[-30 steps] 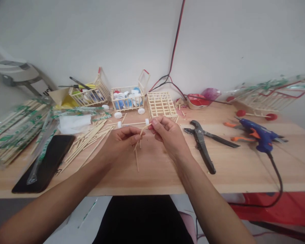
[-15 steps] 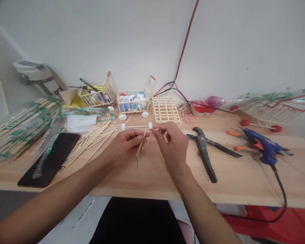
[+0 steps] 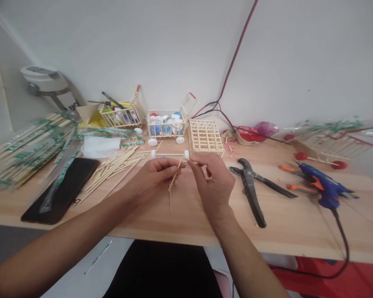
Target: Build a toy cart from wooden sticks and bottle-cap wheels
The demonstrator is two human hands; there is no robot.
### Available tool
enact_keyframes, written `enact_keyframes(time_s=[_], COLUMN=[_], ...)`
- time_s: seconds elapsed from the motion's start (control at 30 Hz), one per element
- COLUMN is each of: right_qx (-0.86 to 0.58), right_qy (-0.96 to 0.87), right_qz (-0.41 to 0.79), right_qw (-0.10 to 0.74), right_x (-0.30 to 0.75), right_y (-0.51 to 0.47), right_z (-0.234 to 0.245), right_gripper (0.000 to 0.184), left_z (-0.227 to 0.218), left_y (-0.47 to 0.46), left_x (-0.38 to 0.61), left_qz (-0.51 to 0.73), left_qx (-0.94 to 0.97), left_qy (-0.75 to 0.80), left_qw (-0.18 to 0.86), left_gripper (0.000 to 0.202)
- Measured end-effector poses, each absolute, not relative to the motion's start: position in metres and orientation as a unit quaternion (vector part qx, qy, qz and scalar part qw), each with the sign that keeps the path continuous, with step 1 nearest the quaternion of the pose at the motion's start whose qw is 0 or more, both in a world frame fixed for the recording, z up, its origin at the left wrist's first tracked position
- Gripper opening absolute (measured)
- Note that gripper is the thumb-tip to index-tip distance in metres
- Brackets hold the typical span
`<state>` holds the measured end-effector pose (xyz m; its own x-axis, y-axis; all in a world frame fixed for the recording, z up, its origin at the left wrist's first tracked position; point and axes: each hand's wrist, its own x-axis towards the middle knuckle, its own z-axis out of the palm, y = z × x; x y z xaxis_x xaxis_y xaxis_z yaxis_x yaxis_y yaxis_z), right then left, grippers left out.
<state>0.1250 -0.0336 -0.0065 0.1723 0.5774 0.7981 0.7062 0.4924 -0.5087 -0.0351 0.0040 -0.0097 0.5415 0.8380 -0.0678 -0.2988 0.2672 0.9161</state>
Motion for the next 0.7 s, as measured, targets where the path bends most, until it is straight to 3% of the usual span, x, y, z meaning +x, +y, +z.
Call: enact_keyframes(time_s=[0.37, 0.7], right_qx=[-0.513, -0.537], right_qy=[-0.596, -0.542], right_qz=[-0.023, 0.183], right_qw=[0.618, 0.619], right_x=[0.1242, 0.1318], right_y=[-0.0346, -0.0261], right_z=[-0.0067, -0.0083], right_gripper=[0.005, 0.019], left_z=[-0.0115, -0.0064], left_y=[0.0052, 0.0049], left_x=[-0.0372, -0.0377], left_qz=[0.389, 0.386], left_qx=[0.502, 0.617], left_qy=[0.3, 0.3], left_qw=[0.712, 0.616], left_gripper=[0.028, 0.019])
